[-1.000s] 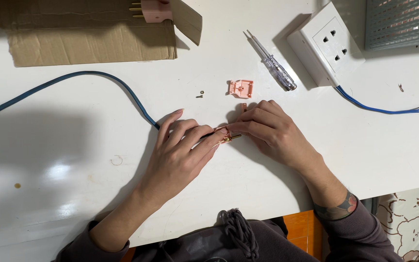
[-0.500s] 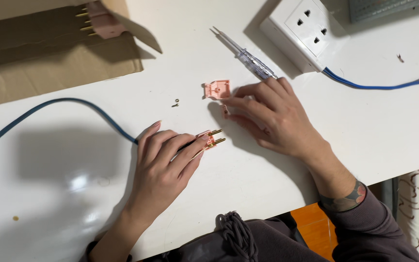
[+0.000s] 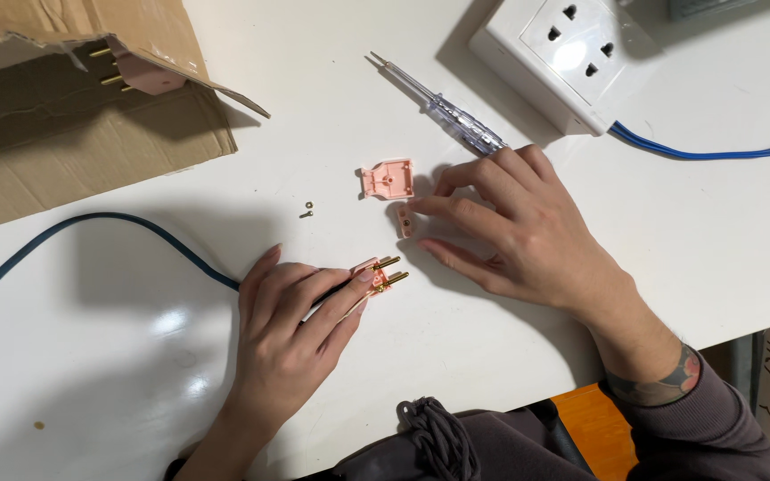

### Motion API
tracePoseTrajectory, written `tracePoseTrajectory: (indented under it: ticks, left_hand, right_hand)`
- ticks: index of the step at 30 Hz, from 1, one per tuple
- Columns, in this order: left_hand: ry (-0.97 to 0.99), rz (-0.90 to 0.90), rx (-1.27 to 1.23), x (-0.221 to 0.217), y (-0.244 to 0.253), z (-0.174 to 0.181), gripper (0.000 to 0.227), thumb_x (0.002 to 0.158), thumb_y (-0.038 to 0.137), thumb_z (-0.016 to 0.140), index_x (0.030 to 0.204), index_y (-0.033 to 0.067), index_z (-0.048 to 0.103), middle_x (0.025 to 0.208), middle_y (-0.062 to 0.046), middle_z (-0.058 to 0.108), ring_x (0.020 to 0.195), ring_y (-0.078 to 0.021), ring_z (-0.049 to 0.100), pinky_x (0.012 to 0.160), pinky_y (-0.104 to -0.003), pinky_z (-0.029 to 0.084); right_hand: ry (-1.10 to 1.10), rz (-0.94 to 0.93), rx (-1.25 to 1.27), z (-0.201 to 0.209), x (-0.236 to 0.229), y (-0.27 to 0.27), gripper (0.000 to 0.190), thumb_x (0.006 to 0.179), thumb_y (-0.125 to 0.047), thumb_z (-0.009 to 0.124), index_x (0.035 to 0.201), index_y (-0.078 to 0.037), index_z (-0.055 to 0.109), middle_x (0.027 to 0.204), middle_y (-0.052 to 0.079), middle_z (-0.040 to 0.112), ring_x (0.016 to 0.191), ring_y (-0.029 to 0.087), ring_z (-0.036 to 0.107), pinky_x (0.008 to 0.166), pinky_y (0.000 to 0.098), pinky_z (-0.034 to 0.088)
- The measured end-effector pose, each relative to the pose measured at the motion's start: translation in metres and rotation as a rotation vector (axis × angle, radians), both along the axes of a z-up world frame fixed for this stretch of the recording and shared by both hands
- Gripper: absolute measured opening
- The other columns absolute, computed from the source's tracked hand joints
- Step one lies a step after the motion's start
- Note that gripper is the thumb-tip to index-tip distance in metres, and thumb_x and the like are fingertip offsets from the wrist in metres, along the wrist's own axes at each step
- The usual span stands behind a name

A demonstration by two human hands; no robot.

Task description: The person assembles a small electrical component by hand, inserting a brass pin into a pink plastic housing. They then use a screwdriver to tighten a screw on the assembly. Finally, they attach a pink plug head to the component and secure it with the screwdriver.

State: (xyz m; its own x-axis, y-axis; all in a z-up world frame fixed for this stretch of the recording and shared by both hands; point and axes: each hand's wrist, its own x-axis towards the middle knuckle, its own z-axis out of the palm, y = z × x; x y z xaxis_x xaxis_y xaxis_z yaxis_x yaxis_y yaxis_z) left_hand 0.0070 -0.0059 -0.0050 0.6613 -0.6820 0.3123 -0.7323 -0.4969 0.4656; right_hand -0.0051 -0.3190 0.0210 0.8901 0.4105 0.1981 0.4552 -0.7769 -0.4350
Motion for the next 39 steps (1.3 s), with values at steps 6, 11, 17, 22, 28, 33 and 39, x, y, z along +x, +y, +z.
tracePoseTrajectory:
  ticks: [6, 11, 17, 22, 28, 33, 39]
  left_hand:
    - [0.017, -0.001, 0.018, 0.002, -0.001, 0.003, 0.029, 0.109, 0.016, 0.089, 0.137, 0.0193, 0.081, 0.125, 0.004, 0.075, 0.108, -0.0221, 0.066, 0.120, -0.056, 0.052]
    - [0.011, 0.006, 0.027, 0.001, 0.000, 0.001, 0.030, 0.109, 0.016, 0.089, 0.137, 0.0198, 0.081, 0.124, 0.005, 0.074, 0.108, -0.0216, 0.066, 0.121, -0.056, 0.051]
    - [0.022, 0.010, 0.014, 0.000, 0.000, 0.001, 0.028, 0.109, 0.019, 0.090, 0.136, 0.0188, 0.081, 0.128, 0.005, 0.074, 0.109, -0.0228, 0.065, 0.120, -0.057, 0.053]
    - [0.040, 0.016, 0.014, 0.001, 0.001, 0.005, 0.031, 0.109, 0.020, 0.091, 0.137, 0.0156, 0.079, 0.130, 0.003, 0.077, 0.114, -0.0238, 0.067, 0.122, -0.057, 0.052]
    - [0.084, 0.053, -0.038, -0.001, 0.003, 0.000, 0.041, 0.105, 0.019, 0.095, 0.137, 0.0081, 0.071, 0.114, -0.004, 0.077, 0.113, -0.0208, 0.068, 0.125, -0.056, 0.052]
    - [0.073, 0.036, -0.040, 0.000, 0.004, 0.002, 0.040, 0.107, 0.016, 0.092, 0.138, 0.0080, 0.068, 0.114, -0.003, 0.080, 0.113, -0.0225, 0.068, 0.121, -0.057, 0.053]
    - [0.067, 0.040, -0.051, -0.002, 0.005, 0.000, 0.045, 0.108, 0.017, 0.092, 0.145, 0.0067, 0.068, 0.115, -0.004, 0.078, 0.116, -0.0223, 0.068, 0.123, -0.058, 0.052]
  right_hand:
    - [-0.051, -0.013, -0.017, -0.008, 0.004, 0.011, 0.027, 0.115, -0.030, 0.087, 0.136, -0.015, 0.078, 0.125, 0.008, 0.070, 0.097, 0.027, 0.061, 0.087, 0.0411, 0.041]
    - [-0.037, -0.027, 0.020, -0.009, 0.004, 0.014, 0.023, 0.115, -0.025, 0.087, 0.132, -0.013, 0.079, 0.126, 0.007, 0.072, 0.100, 0.026, 0.064, 0.088, 0.0387, 0.041]
    - [0.010, 0.006, 0.133, -0.021, -0.015, 0.010, 0.039, 0.108, -0.041, 0.086, 0.128, -0.009, 0.080, 0.115, 0.010, 0.066, 0.101, 0.026, 0.056, 0.090, 0.0394, 0.043]
    - [-0.021, 0.127, 0.174, -0.003, -0.008, 0.028, 0.035, 0.109, -0.039, 0.086, 0.130, -0.011, 0.080, 0.115, 0.007, 0.069, 0.101, 0.024, 0.060, 0.086, 0.0389, 0.043]
    - [-0.032, 0.161, 0.137, 0.000, -0.004, 0.040, 0.030, 0.111, -0.036, 0.085, 0.127, -0.010, 0.079, 0.115, 0.008, 0.071, 0.098, 0.024, 0.065, 0.082, 0.0375, 0.044]
    - [-0.046, 0.145, 0.092, -0.002, -0.003, 0.044, 0.032, 0.109, -0.035, 0.091, 0.129, -0.012, 0.080, 0.116, 0.006, 0.070, 0.097, 0.023, 0.064, 0.084, 0.0378, 0.046]
    - [-0.046, 0.136, 0.059, -0.002, -0.005, 0.047, 0.029, 0.109, -0.032, 0.089, 0.129, -0.013, 0.080, 0.115, 0.005, 0.070, 0.096, 0.023, 0.064, 0.084, 0.0382, 0.043]
